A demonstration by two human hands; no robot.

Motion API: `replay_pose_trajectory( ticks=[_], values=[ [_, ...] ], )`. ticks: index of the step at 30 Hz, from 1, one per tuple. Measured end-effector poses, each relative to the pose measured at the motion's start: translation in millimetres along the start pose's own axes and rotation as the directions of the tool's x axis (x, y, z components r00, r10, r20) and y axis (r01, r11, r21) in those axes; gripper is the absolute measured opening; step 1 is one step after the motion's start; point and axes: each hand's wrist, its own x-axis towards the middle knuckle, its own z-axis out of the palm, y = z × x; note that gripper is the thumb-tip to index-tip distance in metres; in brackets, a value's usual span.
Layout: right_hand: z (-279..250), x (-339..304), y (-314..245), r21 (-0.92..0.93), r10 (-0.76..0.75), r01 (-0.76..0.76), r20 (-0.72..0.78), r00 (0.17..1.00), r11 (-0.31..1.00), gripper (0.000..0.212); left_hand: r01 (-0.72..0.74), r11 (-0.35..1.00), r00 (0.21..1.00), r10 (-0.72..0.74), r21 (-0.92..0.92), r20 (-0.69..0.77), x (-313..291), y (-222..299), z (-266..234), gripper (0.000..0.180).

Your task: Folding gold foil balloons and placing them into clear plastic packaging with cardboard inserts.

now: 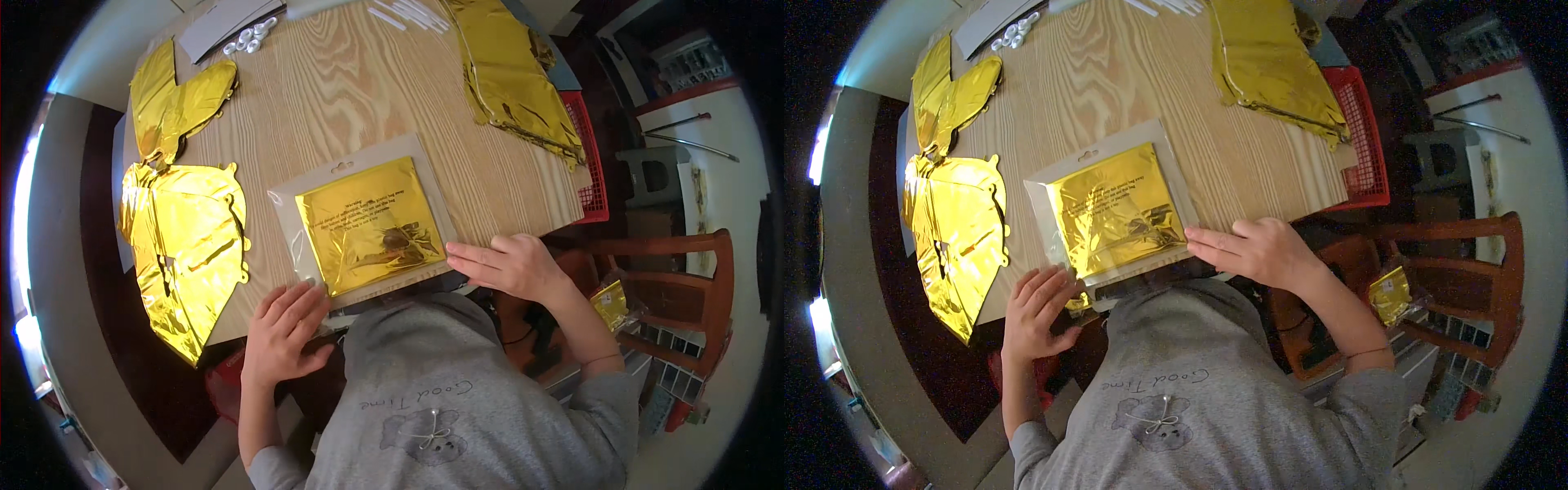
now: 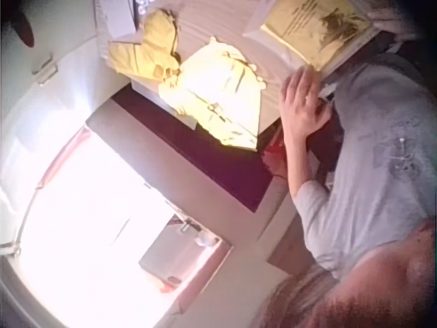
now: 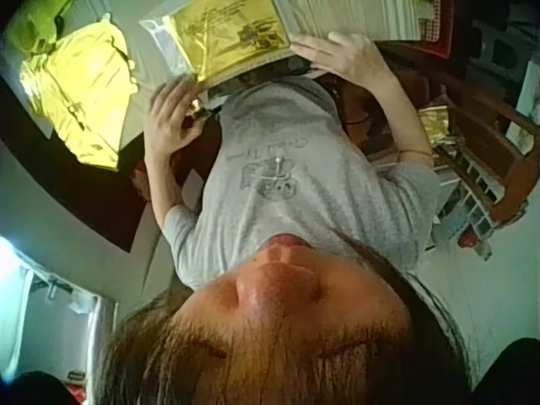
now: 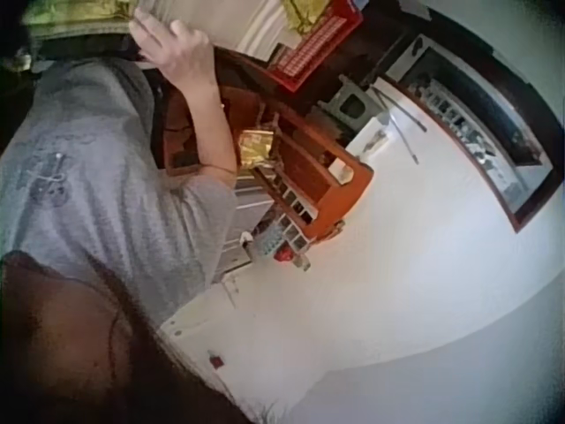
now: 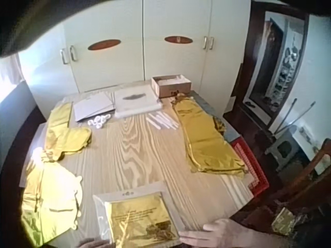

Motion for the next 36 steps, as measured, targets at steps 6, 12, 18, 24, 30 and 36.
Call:
replay_pose_trajectory(
  ticks=[6,12,18,24,30,36],
  values=[
    [3,5,-1,-0.059,-0.006,0.005,-0.018,1.0,0.998,0.029,-0.009,0.994,0.997,0.017,0.113,-0.07,-7,-9,22,0.05],
    [8,10,-4,-0.122,-0.01,0.008,-0.019,1.0,0.992,0.024,-0.016,0.991,0.996,0.028,0.13,-0.091,-5,-11,26,0.045],
    [9,13,-2,-0.08,0.012,-0.015,-0.047,0.999,0.997,0.022,-0.023,0.991,0.993,0.038,0.134,-0.111,-7,-12,29,0.04],
    [13,6,-3,-0.025,0.03,-0.033,-0.116,0.993,0.999,0.018,-0.092,0.981,0.956,0.135,0.173,-0.261,-6,-11,37,0.031],
    [19,3,-10,0.007,0.061,-0.061,-0.213,0.975,0.998,0.024,-0.022,0.977,0.919,0.103,0.211,-0.381,-13,-3,50,0.021],
    [29,4,-14,-0.021,0.065,-0.076,-0.325,0.943,0.997,0.025,0.056,0.993,0.891,-0.004,0.102,-0.453,-12,-3,55,0.023]
  ],
)
